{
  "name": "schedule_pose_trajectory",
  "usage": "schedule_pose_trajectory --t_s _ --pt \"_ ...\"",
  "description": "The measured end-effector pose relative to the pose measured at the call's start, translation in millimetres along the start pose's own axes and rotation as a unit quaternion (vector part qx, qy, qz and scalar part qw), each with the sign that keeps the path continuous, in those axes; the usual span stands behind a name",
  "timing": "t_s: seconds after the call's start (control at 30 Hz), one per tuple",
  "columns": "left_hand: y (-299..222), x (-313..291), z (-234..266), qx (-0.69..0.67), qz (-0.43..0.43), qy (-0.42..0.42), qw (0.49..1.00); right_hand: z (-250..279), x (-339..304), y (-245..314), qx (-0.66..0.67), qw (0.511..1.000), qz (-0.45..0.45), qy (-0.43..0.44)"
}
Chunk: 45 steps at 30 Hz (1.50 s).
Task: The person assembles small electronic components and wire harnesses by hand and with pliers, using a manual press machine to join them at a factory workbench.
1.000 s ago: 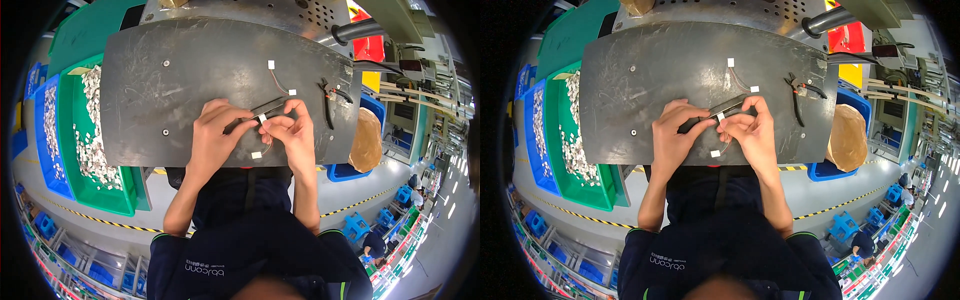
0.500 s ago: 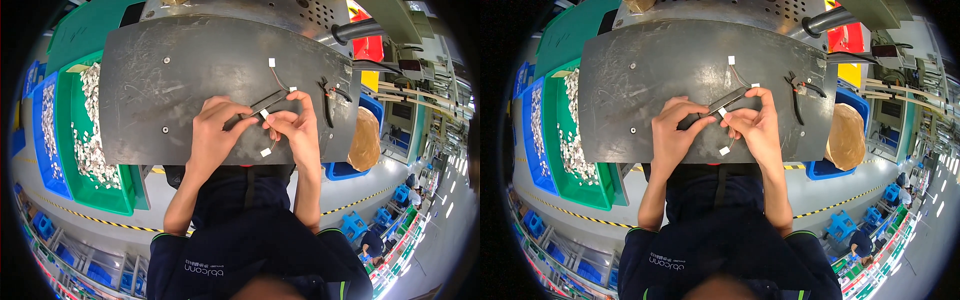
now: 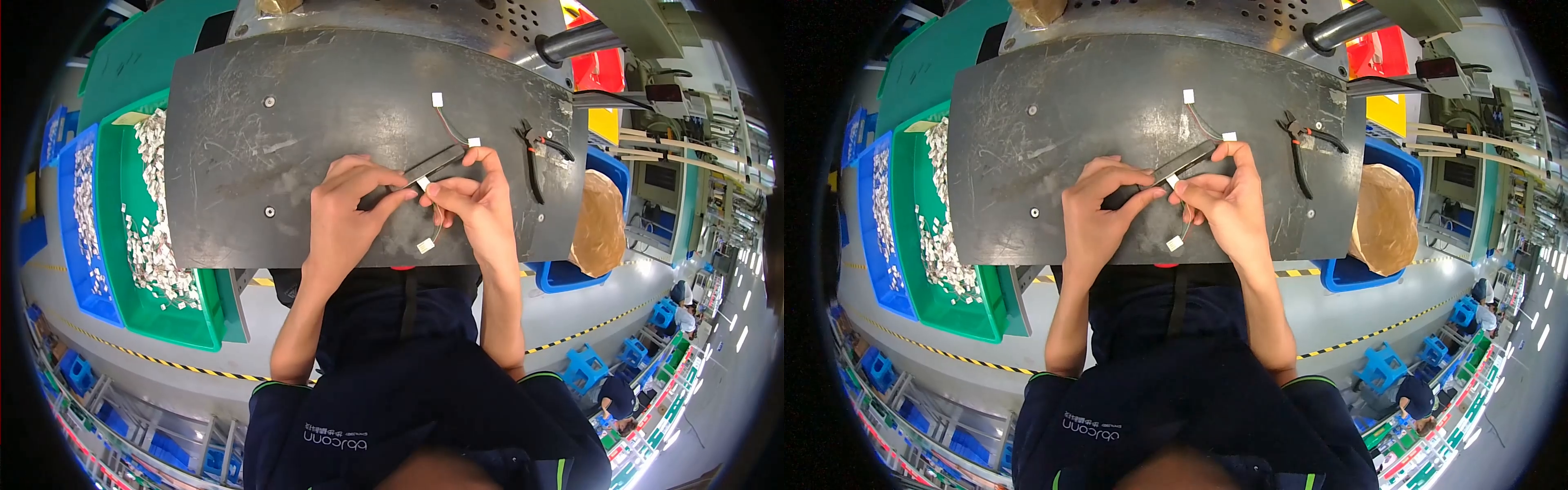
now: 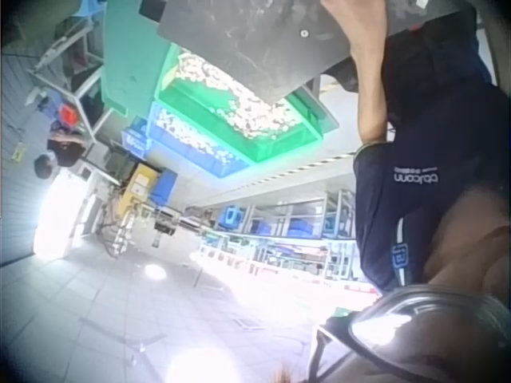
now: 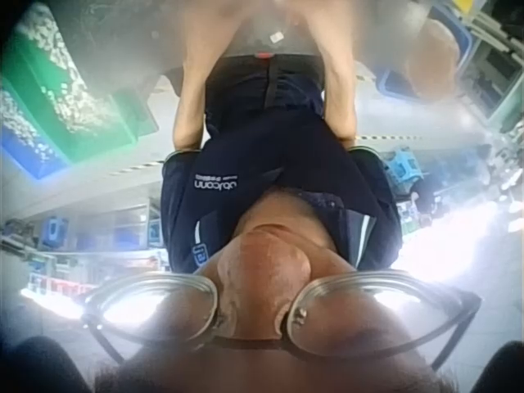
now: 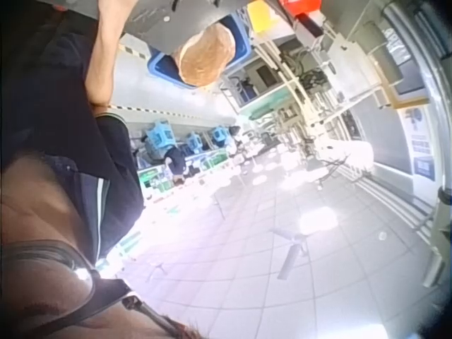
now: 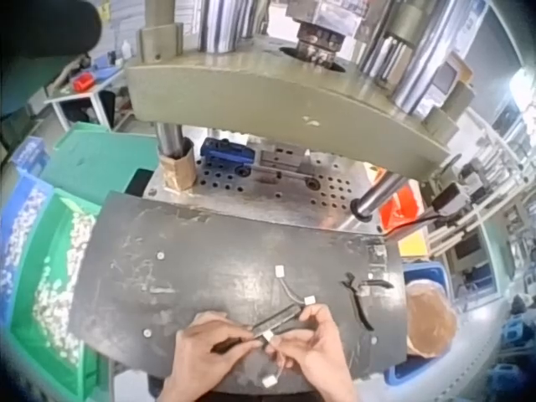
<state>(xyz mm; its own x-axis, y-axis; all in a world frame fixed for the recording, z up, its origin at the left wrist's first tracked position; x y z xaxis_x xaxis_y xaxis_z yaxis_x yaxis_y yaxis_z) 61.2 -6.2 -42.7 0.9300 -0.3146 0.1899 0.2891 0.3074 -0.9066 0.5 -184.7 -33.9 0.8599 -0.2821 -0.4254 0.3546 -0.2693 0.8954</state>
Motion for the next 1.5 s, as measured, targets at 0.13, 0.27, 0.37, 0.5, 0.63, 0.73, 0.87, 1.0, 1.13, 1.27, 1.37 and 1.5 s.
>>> schedule_pose_trajectory --t_s 0.13,0.27,0.37,0.5,0.63,0.73,0.87,1.0,1.13,1.27,1.37,1.5 --pt "0.5 0.9 0.5 -0.012 -0.034 0.017 0.999 -6.1 0.2 -1.7 -0.013 1.0 0.009 0.0" --pt "0.5 0.2 2.2 -0.008 -0.032 0.019 0.999 -12.3 -4.0 5.5 -0.164 0.985 0.048 -0.002" --pt "1.6 -0.7 0.9 -0.007 -0.035 0.017 0.999 -12.4 -3.0 20.6 -0.311 0.942 0.121 -0.026" --pt "-1.2 0.7 -0.6 -0.005 -0.028 0.018 0.999 -8.0 23.0 46.2 -0.416 0.866 0.253 -0.113" --pt "-5.0 3.1 -0.5 0.006 -0.025 0.024 0.999 -10.7 63.2 42.8 -0.483 0.794 0.351 -0.111" --pt "-4.0 3.7 -3.4 0.011 -0.009 0.025 1.0 -11.5 74.3 39.1 -0.517 0.78 0.346 -0.069" --pt "-1.7 2.1 -2.4 0.011 -0.027 0.005 1.0 -1.8 64.3 49.7 -0.505 0.777 0.369 -0.069" --pt "-1.7 -0.5 -0.3 0.002 -0.035 -0.016 0.999 19.4 33.0 66.5 -0.373 0.891 0.255 -0.039" --pt "-3.0 -0.8 0.1 0.0 -0.007 -0.013 1.0 26.4 5.1 62.3 -0.407 0.861 0.305 -0.002" --pt "-3.5 0.2 -0.1 -0.01 -0.01 -0.008 1.0 17.8 -7.3 59.6 -0.504 0.754 0.415 0.07" --pt "-4.4 0.2 -0.1 -0.017 -0.007 -0.013 1.0 11.8 -8.0 64.0 -0.56 0.674 0.474 0.081" --pt "-3.3 -0.4 -0.4 -0.02 -0.005 -0.012 1.0 -0.4 -5.0 64.0 -0.581 0.623 0.508 0.128"
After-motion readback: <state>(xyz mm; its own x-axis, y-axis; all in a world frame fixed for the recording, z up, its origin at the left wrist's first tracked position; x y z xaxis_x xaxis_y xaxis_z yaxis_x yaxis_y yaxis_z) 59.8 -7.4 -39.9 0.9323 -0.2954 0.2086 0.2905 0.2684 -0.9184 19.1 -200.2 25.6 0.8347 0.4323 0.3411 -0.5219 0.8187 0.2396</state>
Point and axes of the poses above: each hand's wrist, its own x-axis towards the middle knuckle, its own z-axis out of the back of the hand, y = z × x, the point moved 4 cm from there along x, towards the middle knuckle, and after that the axes turned 4 degrees about z, right-handed, at the moved point
